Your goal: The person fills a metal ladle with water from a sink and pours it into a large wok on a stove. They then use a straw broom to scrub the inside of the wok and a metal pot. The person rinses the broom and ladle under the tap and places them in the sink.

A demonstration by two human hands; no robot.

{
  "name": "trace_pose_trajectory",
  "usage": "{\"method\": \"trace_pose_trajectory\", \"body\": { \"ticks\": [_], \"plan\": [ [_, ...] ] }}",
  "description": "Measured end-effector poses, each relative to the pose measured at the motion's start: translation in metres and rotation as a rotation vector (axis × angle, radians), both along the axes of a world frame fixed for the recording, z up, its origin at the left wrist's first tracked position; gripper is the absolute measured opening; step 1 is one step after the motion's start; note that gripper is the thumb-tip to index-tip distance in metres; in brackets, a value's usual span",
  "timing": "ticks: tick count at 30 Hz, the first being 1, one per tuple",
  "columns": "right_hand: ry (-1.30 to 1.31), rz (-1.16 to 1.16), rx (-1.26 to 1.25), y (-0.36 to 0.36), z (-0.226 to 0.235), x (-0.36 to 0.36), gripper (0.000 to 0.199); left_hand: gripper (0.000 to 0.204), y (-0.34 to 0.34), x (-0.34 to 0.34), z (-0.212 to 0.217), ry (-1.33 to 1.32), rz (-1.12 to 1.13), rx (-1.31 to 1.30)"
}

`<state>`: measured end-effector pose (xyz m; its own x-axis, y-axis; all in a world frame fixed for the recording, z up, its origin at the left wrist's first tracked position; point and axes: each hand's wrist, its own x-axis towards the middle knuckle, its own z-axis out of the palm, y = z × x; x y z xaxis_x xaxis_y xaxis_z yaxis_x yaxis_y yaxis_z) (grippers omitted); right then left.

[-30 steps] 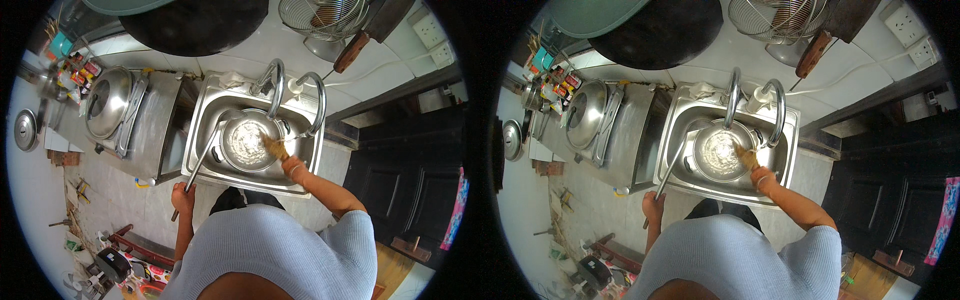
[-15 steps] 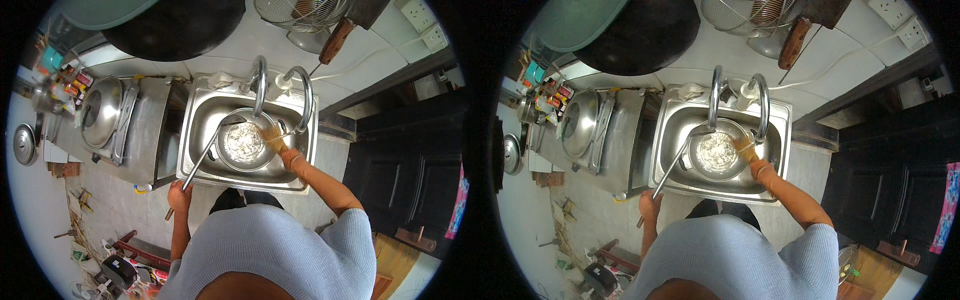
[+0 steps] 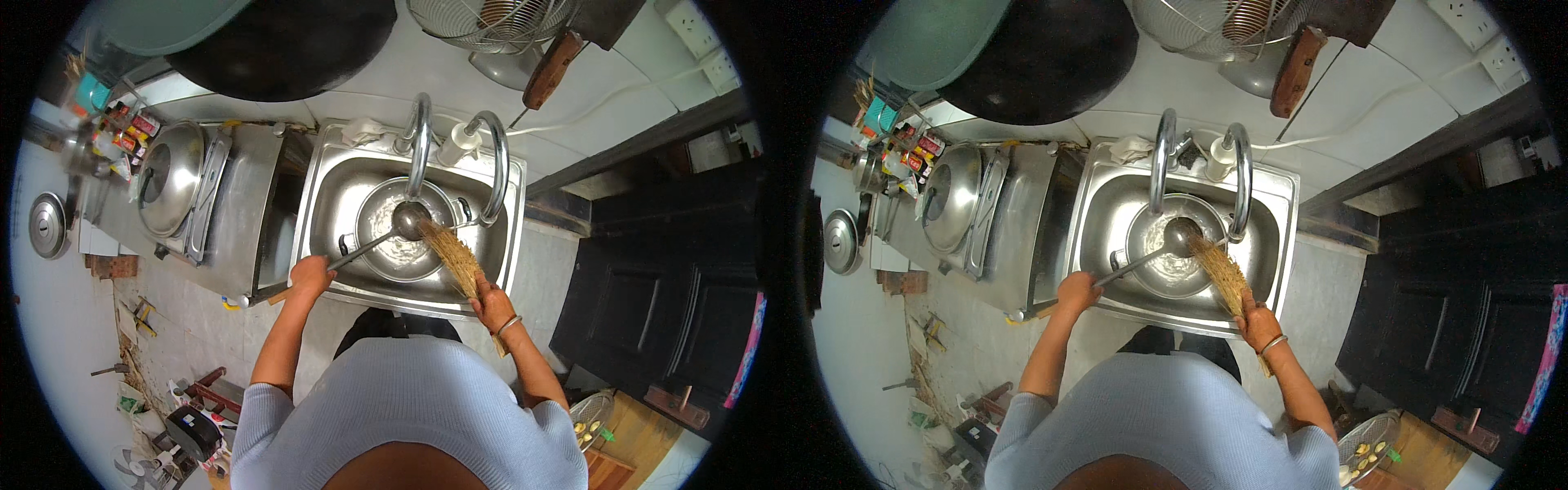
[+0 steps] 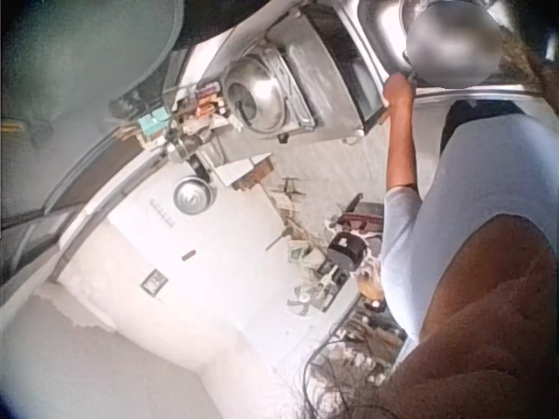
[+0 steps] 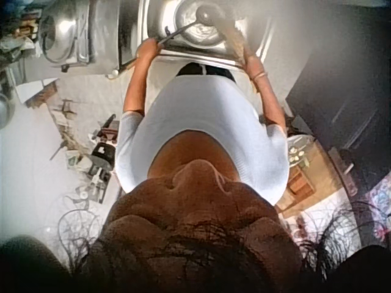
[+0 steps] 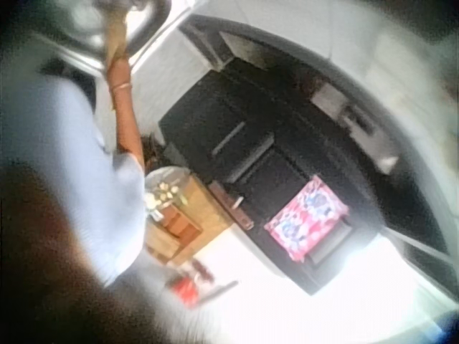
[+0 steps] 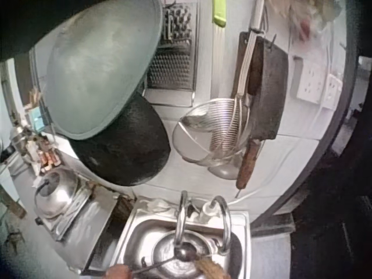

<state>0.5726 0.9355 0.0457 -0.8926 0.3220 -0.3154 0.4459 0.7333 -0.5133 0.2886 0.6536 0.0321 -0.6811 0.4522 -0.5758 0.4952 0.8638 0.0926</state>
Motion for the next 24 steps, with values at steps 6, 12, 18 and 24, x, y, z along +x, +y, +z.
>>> {"method": "trace_pose_trajectory", "body": {
  "ticks": [6, 12, 18, 24],
  "plan": [
    [-0.027, -0.068, -0.006, -0.012, -0.018, 0.006, 0.066, 0.051, 0.066, -0.014, -0.044, 0.141, -0.124, 0.046],
    [-0.003, -0.089, -0.011, -0.009, -0.019, 0.015, 0.067, 0.054, 0.088, -0.062, -0.137, -0.298, 0.002, 0.073],
    [-0.038, -0.139, -0.035, -0.006, -0.019, 0.028, 0.065, 0.039, 0.098, -0.067, -0.127, -0.454, 0.052, -0.056],
    [-0.026, -0.136, -0.052, 0.009, -0.017, 0.03, 0.062, 0.026, 0.118, -0.048, -0.042, 0.057, -0.046, -0.04]
  ]
}}
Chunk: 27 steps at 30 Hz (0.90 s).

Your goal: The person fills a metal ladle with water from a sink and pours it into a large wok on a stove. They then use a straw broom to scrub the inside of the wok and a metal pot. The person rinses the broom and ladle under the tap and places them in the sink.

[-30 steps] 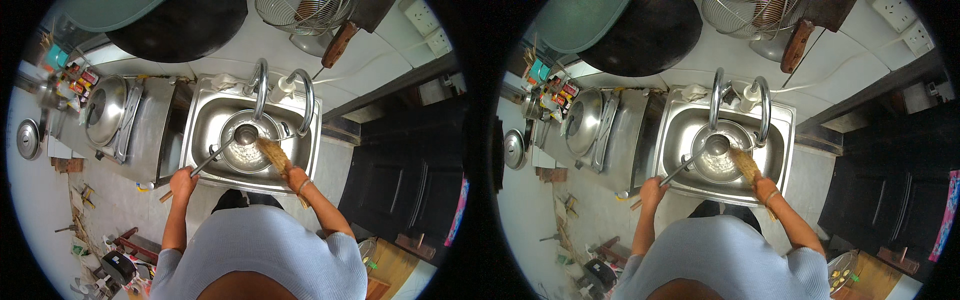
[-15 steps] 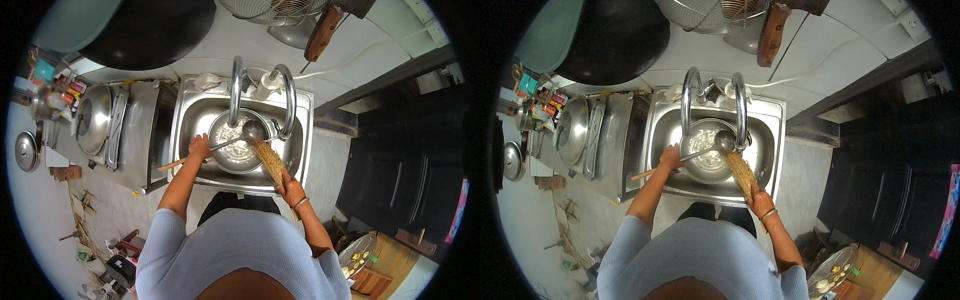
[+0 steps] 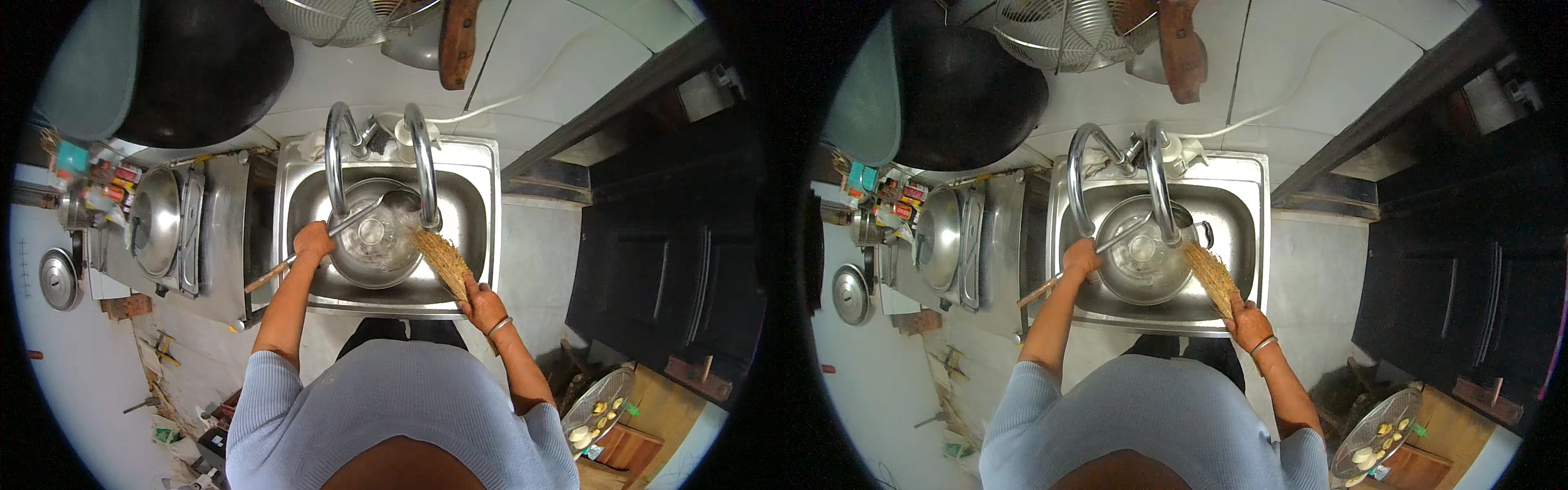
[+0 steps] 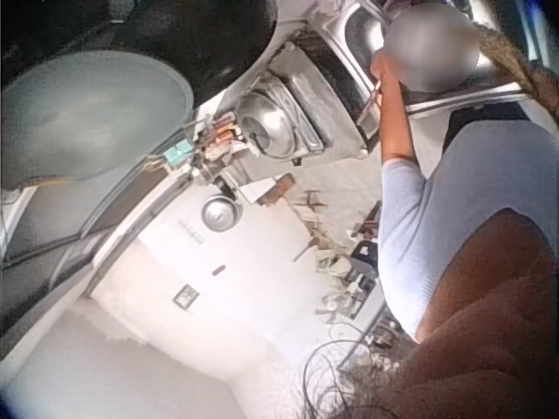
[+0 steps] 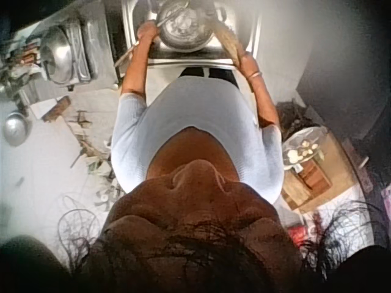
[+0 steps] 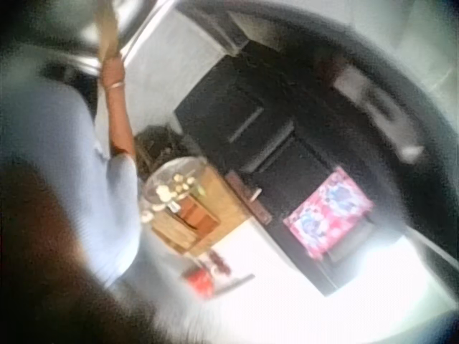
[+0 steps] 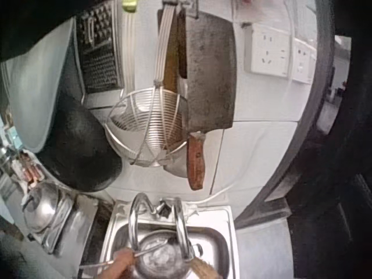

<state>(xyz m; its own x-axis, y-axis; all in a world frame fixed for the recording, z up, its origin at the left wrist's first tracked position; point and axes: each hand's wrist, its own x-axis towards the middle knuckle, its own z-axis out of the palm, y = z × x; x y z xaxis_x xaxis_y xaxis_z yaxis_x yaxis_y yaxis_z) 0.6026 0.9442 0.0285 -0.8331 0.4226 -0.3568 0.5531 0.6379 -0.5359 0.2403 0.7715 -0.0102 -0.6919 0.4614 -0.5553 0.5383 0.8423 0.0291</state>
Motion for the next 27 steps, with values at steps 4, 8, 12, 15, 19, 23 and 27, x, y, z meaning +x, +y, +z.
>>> {"method": "trace_pose_trajectory", "body": {
  "ticks": [4, 8, 12, 15, 19, 23, 27],
  "plan": [
    [0.01, 0.047, -0.01, 0.011, -0.004, 0.004, 0.062, 0.012, 0.002, 0.012, 0.031, 0.281, -0.122, 0.131],
    [0.007, 0.089, 0.003, 0.021, 0.002, 0.009, 0.06, 0.005, -0.012, 0.027, 0.036, 0.666, -0.322, 0.265],
    [0.024, 0.124, 0.036, 0.029, 0.009, 0.019, 0.059, 0.009, -0.022, 0.039, 0.068, 0.902, -0.488, 0.372],
    [0.041, 0.159, 0.052, 0.031, 0.015, 0.026, 0.059, 0.019, -0.039, 0.04, 0.091, 1.01, -0.532, 0.379],
    [0.049, 0.162, 0.04, 0.033, 0.019, 0.033, 0.059, 0.018, -0.06, 0.042, 0.131, 1.112, -0.523, 0.437],
    [0.047, 0.121, 0.036, 0.035, 0.014, 0.038, 0.06, 0.029, -0.074, 0.048, 0.148, 1.088, -0.437, 0.428],
    [0.05, 0.079, 0.043, 0.041, 0.024, 0.04, 0.062, 0.024, -0.065, 0.056, 0.14, 0.964, -0.342, 0.422]
  ]
}}
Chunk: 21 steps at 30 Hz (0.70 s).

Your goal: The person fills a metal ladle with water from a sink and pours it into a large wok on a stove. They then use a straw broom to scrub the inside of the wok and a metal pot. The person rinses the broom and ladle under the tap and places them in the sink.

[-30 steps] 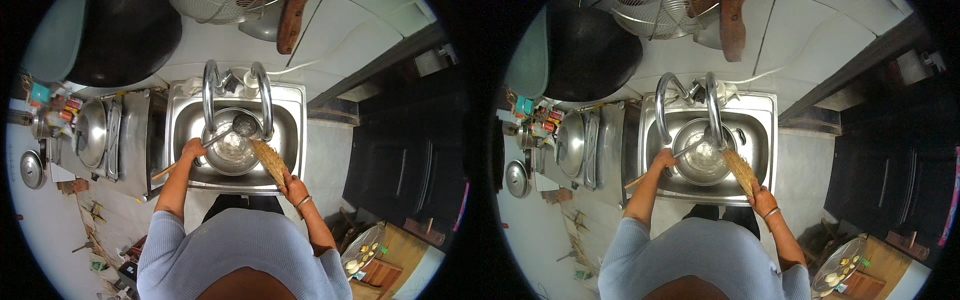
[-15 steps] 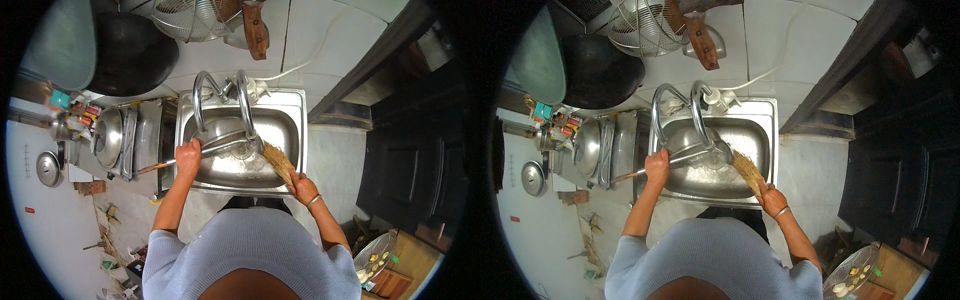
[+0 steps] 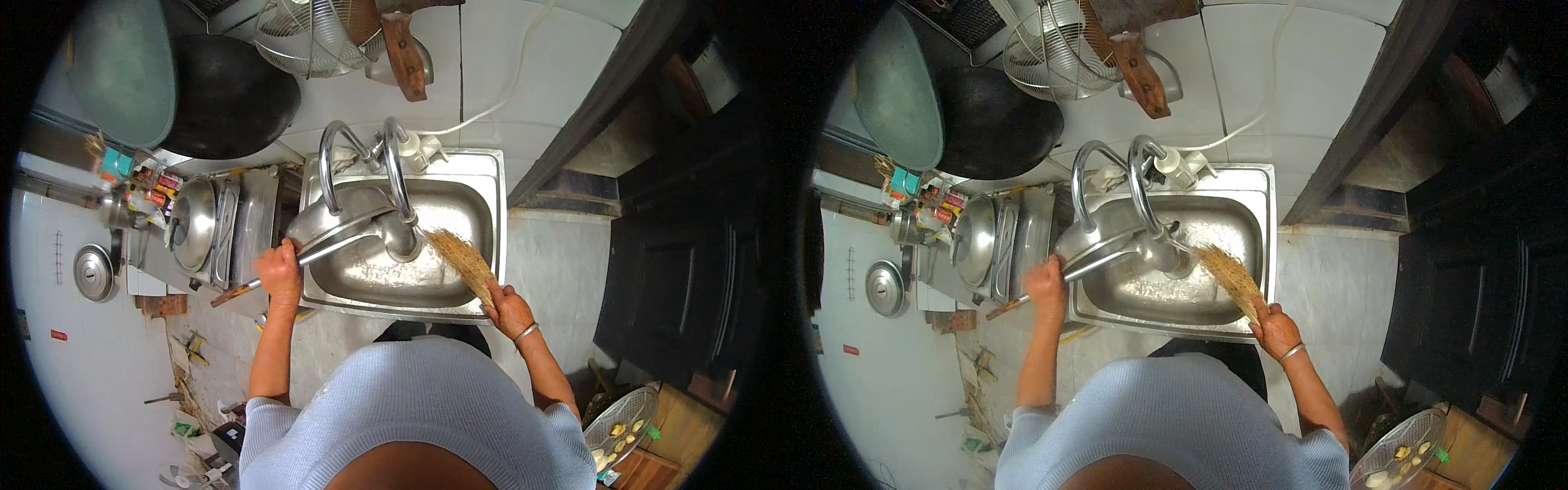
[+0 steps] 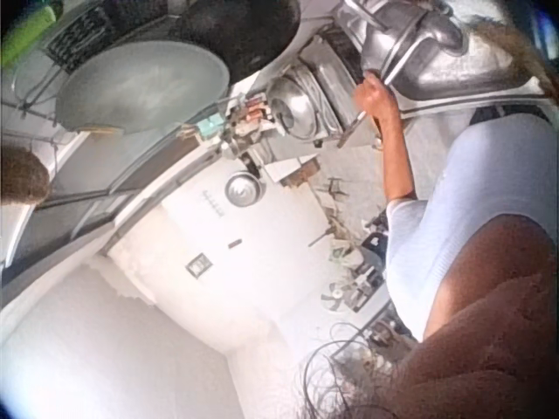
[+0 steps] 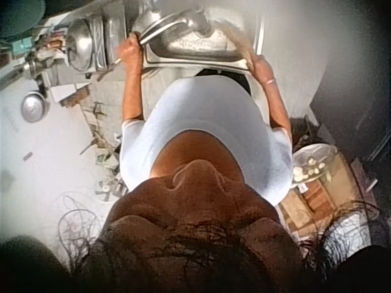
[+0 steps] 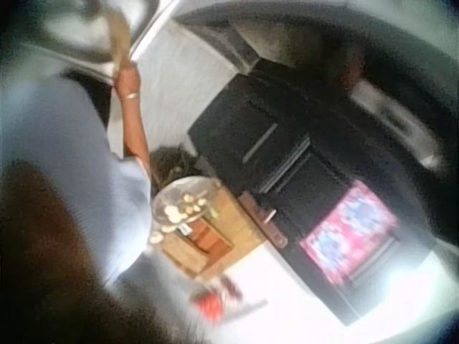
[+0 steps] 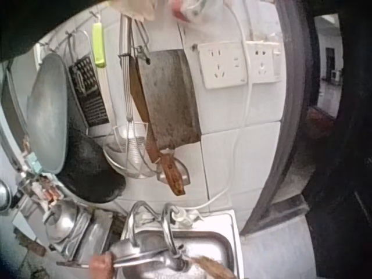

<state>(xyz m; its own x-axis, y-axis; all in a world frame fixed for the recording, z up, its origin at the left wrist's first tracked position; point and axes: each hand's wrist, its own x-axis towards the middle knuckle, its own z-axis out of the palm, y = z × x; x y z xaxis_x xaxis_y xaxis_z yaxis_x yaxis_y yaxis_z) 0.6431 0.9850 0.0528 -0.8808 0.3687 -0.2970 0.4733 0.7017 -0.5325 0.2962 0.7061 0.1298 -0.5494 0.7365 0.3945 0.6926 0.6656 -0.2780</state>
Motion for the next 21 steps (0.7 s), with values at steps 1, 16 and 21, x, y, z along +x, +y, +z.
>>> {"method": "trace_pose_trajectory", "body": {
  "ticks": [1, 16, 21],
  "plan": [
    [0.004, -0.019, 0.006, 0.001, 0.003, 0.001, 0.062, 0.023, 0.001, 0.0, -0.01, -0.046, 0.029, -0.019],
    [0.269, -0.217, -0.006, 0.0, 0.025, 0.043, 0.067, 0.028, 0.068, -0.003, -0.194, -1.222, 0.396, -0.058],
    [0.252, -0.258, -0.014, -0.01, 0.015, 0.044, 0.068, 0.038, 0.055, -0.02, -0.223, -1.242, 0.315, -0.221]
  ]
}}
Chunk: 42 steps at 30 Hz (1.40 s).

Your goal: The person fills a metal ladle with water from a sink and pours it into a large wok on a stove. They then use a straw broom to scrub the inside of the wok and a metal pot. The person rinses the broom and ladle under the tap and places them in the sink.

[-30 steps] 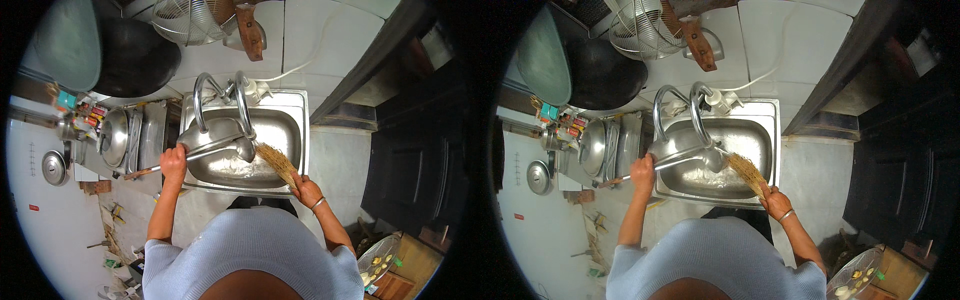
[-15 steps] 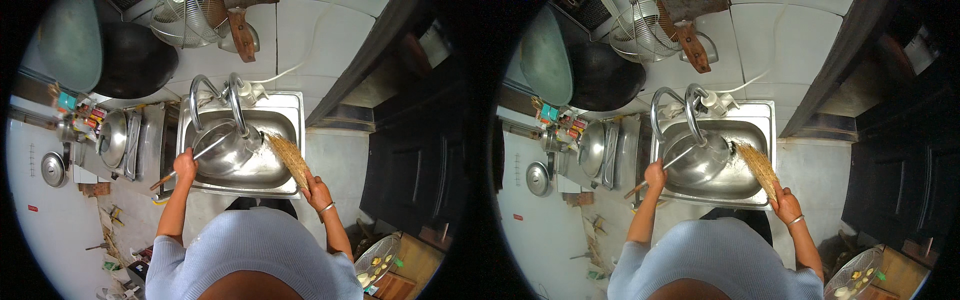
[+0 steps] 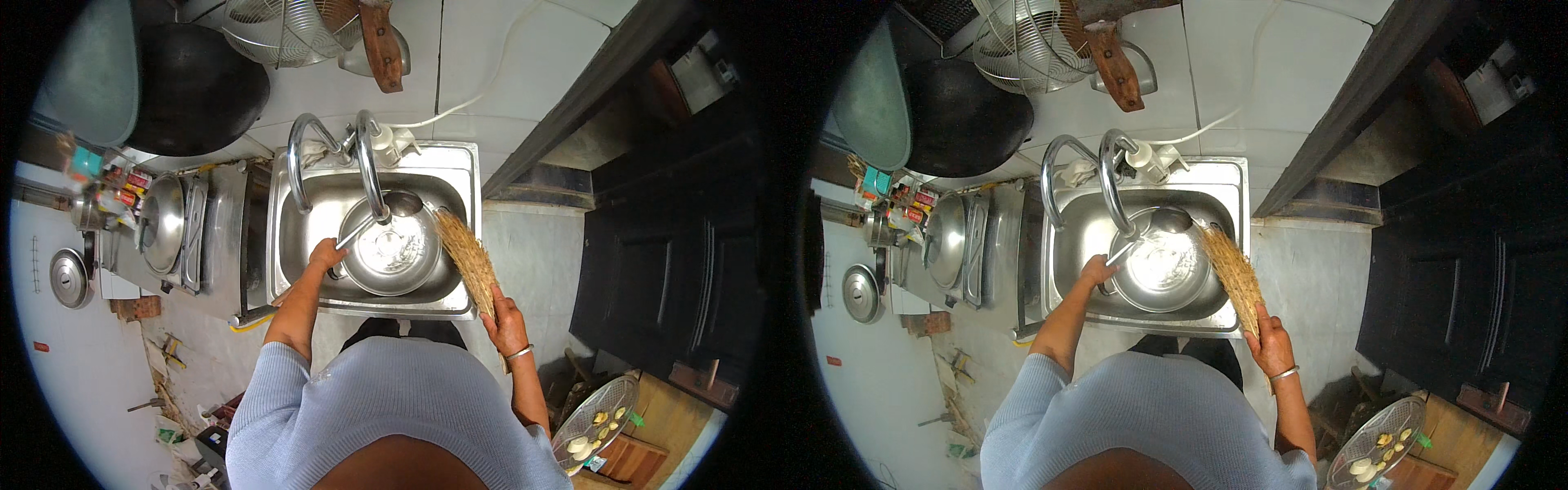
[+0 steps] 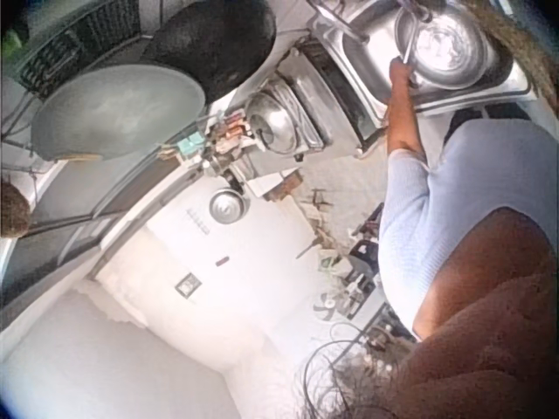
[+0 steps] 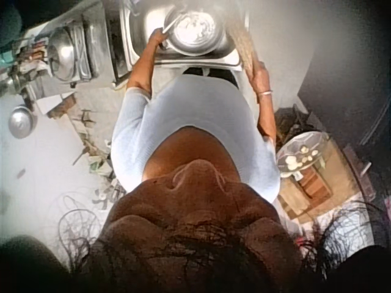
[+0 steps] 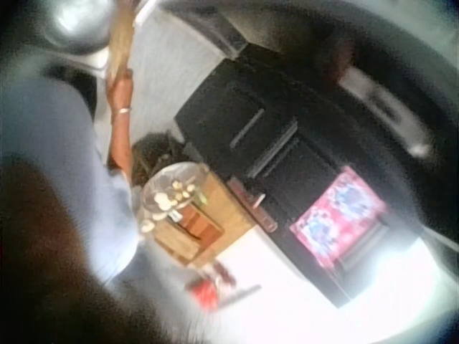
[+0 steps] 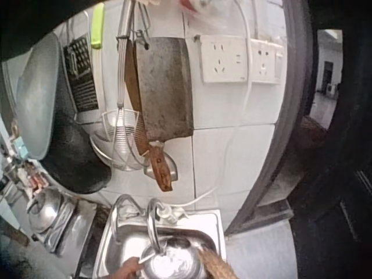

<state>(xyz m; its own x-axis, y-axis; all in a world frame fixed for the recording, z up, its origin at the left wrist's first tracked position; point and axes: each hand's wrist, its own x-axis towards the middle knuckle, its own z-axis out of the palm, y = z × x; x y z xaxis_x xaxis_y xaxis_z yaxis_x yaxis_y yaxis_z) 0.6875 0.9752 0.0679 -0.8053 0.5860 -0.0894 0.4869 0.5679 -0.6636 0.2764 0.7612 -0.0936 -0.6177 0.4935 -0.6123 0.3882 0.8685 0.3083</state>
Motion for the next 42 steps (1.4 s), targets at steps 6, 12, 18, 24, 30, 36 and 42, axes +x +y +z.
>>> {"method": "trace_pose_trajectory", "body": {
  "ticks": [6, 12, 18, 24, 30, 36, 42],
  "plan": [
    [0.034, 0.04, -0.016, -0.001, -0.005, -0.014, 0.067, 0.035, -0.002, 0.004, 0.025, 0.073, -0.179, -0.284],
    [0.028, 0.099, -0.033, 0.004, -0.018, -0.03, 0.067, 0.026, -0.022, 0.031, 0.054, 0.383, -0.11, -0.203],
    [0.019, 0.232, -0.056, 0.009, -0.023, -0.052, 0.067, 0.031, -0.074, 0.086, 0.086, 0.72, 0.124, 0.265],
    [0.06, 0.388, 0.007, 0.006, -0.03, -0.068, 0.071, 0.027, -0.143, 0.131, 0.138, 1.091, 0.39, 0.572],
    [-0.208, 0.543, 0.117, 0.029, -0.092, -0.066, 0.073, 0.024, -0.256, 0.192, 0.087, 1.18, 0.992, 0.323],
    [-0.376, 0.58, 0.097, 0.0, -0.042, -0.069, 0.091, 0.01, -0.424, 0.326, -0.073, 0.519, 1.079, -0.434],
    [-0.346, 0.598, 0.255, 0.009, -0.125, -0.059, 0.088, 0.016, -0.46, 0.438, -0.092, 0.082, 0.724, -0.544]
  ]
}}
